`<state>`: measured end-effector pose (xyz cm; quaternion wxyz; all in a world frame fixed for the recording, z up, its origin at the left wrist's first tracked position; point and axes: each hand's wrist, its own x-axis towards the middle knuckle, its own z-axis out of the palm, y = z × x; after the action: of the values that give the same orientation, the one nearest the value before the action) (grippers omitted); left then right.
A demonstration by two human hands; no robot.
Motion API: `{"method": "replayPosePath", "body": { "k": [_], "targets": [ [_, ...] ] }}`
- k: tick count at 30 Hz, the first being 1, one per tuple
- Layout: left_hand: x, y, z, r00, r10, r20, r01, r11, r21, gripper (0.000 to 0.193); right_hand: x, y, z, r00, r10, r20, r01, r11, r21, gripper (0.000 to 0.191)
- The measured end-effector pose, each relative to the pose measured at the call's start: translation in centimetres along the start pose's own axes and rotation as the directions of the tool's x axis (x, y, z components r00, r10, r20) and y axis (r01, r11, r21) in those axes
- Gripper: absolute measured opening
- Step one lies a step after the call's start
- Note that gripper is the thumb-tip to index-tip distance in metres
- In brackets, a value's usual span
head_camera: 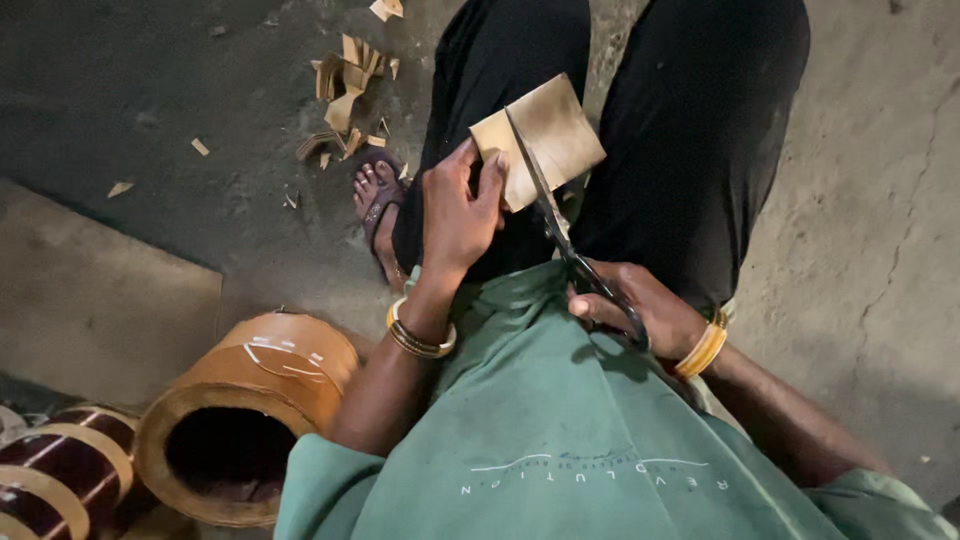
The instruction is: The person sits on the floor and uses scissors to cut a folded piece of cardboard into smaller strips. The person repeatedly folds and cuts the material, producing small offcuts that accumulate on the floor.
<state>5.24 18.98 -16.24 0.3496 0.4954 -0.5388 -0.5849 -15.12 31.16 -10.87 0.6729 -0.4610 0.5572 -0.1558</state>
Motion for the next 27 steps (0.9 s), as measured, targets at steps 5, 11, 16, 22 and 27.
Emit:
{"method": "replayPosePath", "body": {
  "k": [5,11,16,22,27],
  "targets": [
    [1.5,-0.6,-0.2,0.988,0.15,-0.025,-0.144,0.977,0.155,0.02,1.6,-0.9,-0.1,0.996,0.024,-0.085,-0.035,0.992,-0.119,0.042],
    [3.5,-2.0,-0.7,0.993,0.108,-0.04,-0.098,0.975,0.199,0.017,3.1,-1.7,0.1,0.984,0.112,-0.136,-0.123,0.99,-0.072,0.04],
    [5.0,-3.6,-1.2,0.99,0.135,-0.042,-0.124,0.974,0.191,0.015,4.8,-0.9,0.0,0.979,0.14,-0.15,-0.151,0.987,-0.064,0.038],
    [6.1,-3.5,-1.7,0.99,0.141,-0.031,-0.128,0.955,0.269,0.013,6.1,-0.9,0.8,0.974,0.064,-0.218,-0.095,0.986,-0.134,0.035],
    [5.3,-2.5,-1.9,0.948,0.317,-0.008,-0.298,0.897,0.328,0.018,5.6,-2.0,0.5,0.986,0.058,-0.159,-0.099,0.96,-0.263,0.042]
  ]
}}
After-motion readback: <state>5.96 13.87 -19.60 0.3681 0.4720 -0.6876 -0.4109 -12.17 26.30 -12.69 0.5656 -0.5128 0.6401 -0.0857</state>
